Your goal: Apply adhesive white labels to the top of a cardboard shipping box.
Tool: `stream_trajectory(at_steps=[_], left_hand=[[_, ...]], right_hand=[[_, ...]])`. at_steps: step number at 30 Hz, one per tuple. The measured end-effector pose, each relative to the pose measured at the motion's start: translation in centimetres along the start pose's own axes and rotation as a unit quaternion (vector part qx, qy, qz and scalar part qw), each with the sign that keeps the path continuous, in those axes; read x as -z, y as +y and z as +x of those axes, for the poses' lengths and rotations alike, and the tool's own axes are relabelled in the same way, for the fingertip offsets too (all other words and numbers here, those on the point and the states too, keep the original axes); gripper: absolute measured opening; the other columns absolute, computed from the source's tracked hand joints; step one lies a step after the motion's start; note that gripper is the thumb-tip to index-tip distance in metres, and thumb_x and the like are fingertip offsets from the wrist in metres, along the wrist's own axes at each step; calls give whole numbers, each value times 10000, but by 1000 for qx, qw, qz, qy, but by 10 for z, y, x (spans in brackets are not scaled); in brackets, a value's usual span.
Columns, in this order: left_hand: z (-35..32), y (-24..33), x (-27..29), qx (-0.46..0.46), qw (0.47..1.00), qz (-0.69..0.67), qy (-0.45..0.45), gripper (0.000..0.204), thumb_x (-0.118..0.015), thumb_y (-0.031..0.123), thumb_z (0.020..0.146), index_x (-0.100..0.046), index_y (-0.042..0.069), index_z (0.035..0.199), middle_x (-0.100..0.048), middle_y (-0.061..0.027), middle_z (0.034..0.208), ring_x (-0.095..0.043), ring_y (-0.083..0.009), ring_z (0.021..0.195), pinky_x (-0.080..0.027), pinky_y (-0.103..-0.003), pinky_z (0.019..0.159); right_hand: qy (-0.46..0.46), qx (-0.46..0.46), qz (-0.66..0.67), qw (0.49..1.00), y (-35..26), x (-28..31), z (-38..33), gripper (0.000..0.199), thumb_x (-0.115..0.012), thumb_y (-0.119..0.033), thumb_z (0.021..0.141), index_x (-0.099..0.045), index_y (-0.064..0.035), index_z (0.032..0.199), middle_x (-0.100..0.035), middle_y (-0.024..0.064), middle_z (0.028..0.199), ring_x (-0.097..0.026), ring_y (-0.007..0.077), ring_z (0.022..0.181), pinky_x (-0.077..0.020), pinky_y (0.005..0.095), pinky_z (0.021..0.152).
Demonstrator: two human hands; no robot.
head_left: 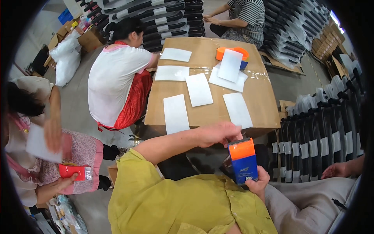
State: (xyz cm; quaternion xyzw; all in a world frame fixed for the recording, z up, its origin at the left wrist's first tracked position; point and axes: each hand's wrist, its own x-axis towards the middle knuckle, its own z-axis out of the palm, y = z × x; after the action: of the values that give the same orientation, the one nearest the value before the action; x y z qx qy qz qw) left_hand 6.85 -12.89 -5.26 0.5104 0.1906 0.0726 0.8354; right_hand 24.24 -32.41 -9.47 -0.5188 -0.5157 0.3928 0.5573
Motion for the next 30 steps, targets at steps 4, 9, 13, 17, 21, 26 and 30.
stream_trajectory(at_steps=[4, 9, 13, 17, 21, 26, 30], left_hand=[[2, 19, -2, 4, 999, 14, 43, 575, -362, 543, 842, -616, 29, 799, -595, -35, 758, -520, -102, 705, -402, -228, 601], [5, 28, 0, -40, 973, 165, 153, 232, -553, 223, 824, -617, 0, 835, -601, -24, 719, -541, -100, 663, -422, -217, 596], [8, 20, -10, -220, 837, 442, 237, 193, -577, 160, 775, -620, -7, 863, -609, -104, 662, -547, -136, 566, -433, -257, 542], [13, 13, -16, -157, 855, 423, 256, 201, -586, 150, 787, -615, -30, 871, -621, -57, 698, -550, -72, 637, -446, -221, 583], [25, 12, -18, -171, 868, 406, 229, 147, -583, 109, 756, -617, -16, 825, -607, -125, 661, -570, -151, 579, -447, -250, 560], [39, 11, -14, -150, 908, 341, 189, 141, -566, 113, 800, -611, -17, 830, -612, -24, 719, -534, -55, 651, -438, -202, 593], [49, 11, -21, -75, 934, 278, 211, 121, -564, 121, 804, -590, 5, 784, -574, 10, 696, -504, -45, 628, -416, -197, 569]], right_hand=[[14, 13, -55, 998, -2, 7, 7, 423, -716, -177, 578, -565, 40, 908, -608, 55, 719, -566, 103, 625, -446, 223, 592], [-15, 16, -28, 999, -14, 9, 38, 341, -693, -109, 617, -563, 41, 894, -609, 56, 722, -561, 91, 622, -440, 211, 579], [-37, 17, 14, 999, -18, 14, 36, 319, -698, -86, 646, -552, 55, 891, -614, 66, 731, -562, 82, 624, -443, 204, 582], [-60, -9, -16, 998, -20, 21, 28, 313, -692, -97, 662, -552, 50, 901, -622, 58, 765, -559, 71, 654, -452, 205, 606], [-25, -84, 55, 995, -16, 19, 19, 307, -671, -93, 692, -545, 38, 939, -617, 54, 797, -557, 72, 697, -452, 205, 628], [-6, -110, 105, 988, -16, 17, 14, 267, -636, -68, 728, -534, 25, 956, -606, 41, 819, -549, 64, 715, -449, 199, 641], [0, -118, 100, 988, -16, 20, 14, 271, -637, -75, 732, -531, 24, 962, -603, 40, 827, -542, 60, 717, -449, 201, 648]])
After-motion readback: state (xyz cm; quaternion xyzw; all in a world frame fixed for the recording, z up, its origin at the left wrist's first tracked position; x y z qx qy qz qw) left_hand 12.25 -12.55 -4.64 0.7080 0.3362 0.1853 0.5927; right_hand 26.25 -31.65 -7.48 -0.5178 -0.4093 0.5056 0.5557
